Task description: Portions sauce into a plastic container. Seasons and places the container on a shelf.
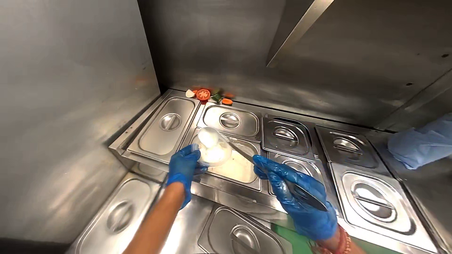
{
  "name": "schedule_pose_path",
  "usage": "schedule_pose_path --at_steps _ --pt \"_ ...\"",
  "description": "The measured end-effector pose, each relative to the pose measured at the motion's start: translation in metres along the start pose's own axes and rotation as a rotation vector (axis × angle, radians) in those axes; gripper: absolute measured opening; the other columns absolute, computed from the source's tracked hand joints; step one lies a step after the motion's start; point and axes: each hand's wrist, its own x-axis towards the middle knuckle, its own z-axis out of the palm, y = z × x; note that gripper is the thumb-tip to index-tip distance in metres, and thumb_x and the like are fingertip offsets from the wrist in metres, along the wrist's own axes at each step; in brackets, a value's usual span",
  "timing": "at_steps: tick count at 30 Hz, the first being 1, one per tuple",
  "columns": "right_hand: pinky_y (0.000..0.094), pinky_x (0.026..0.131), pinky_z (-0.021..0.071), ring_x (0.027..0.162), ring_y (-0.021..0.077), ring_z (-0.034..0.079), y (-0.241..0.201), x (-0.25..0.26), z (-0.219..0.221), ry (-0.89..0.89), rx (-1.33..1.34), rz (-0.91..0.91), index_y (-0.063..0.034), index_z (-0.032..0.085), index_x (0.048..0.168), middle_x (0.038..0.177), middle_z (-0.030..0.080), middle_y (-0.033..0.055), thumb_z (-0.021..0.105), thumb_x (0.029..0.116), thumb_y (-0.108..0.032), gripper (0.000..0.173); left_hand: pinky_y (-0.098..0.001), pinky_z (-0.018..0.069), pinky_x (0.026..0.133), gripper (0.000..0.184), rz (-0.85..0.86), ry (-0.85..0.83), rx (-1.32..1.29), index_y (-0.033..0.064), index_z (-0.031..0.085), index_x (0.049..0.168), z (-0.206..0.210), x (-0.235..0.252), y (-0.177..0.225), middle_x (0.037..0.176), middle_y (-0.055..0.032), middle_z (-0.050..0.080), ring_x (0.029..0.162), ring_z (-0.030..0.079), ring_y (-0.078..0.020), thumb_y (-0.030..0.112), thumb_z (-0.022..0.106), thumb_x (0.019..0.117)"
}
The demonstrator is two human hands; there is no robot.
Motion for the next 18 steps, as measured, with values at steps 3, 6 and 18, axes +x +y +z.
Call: schedule_pose_path --at_steps 3,6,18 --pt "0.0312 0.085 0.0648 0.099 0.0147 0.075 -0.004 -0.002 0.002 0.04 0.025 0.012 -0.0142 0.071 0.129 0.115 0.076 0.0043 0.056 0.106 -0.025 0.03 -0.0339 0.0606 0.054 0.026 0.0 0.01 -0.026 -0.0021 0.065 0.124 0.0 -0.002 0.001 0.09 -0.0179 0.07 0.058 0.068 -0.0216 0.006 0.063 0.1001" --pt "0.0304 0.084 0.0646 0.096 0.0132 0.075 -0.003 -0.004 0.002 0.059 0.01 0.017 -0.0121 0.072 0.126 0.112 0.077 0.004 0.055 0.1062 -0.026 0.03 -0.0337 0.0607 0.055 0.026 -0.007 0.006 -0.038 -0.0026 0.064 0.125 0.0 -0.005 0.0 0.091 -0.0182 0.069 0.059 0.068 -0.0215 0.006 0.062 0.101" --pt "0.0356 0.07 0.0654 0.076 0.0248 0.076 -0.015 0.026 0.006 0.551 0.378 0.711 0.0028 0.068 0.119 0.09 0.076 0.0155 0.045 0.1066 -0.012 0.029 -0.033 0.0601 0.054 0.026 -0.015 0.015 -0.05 -0.0029 0.063 0.125 -0.001 -0.005 0.0 0.091 -0.0185 0.069 0.059 0.068 -0.022 0.005 0.062 0.1005"
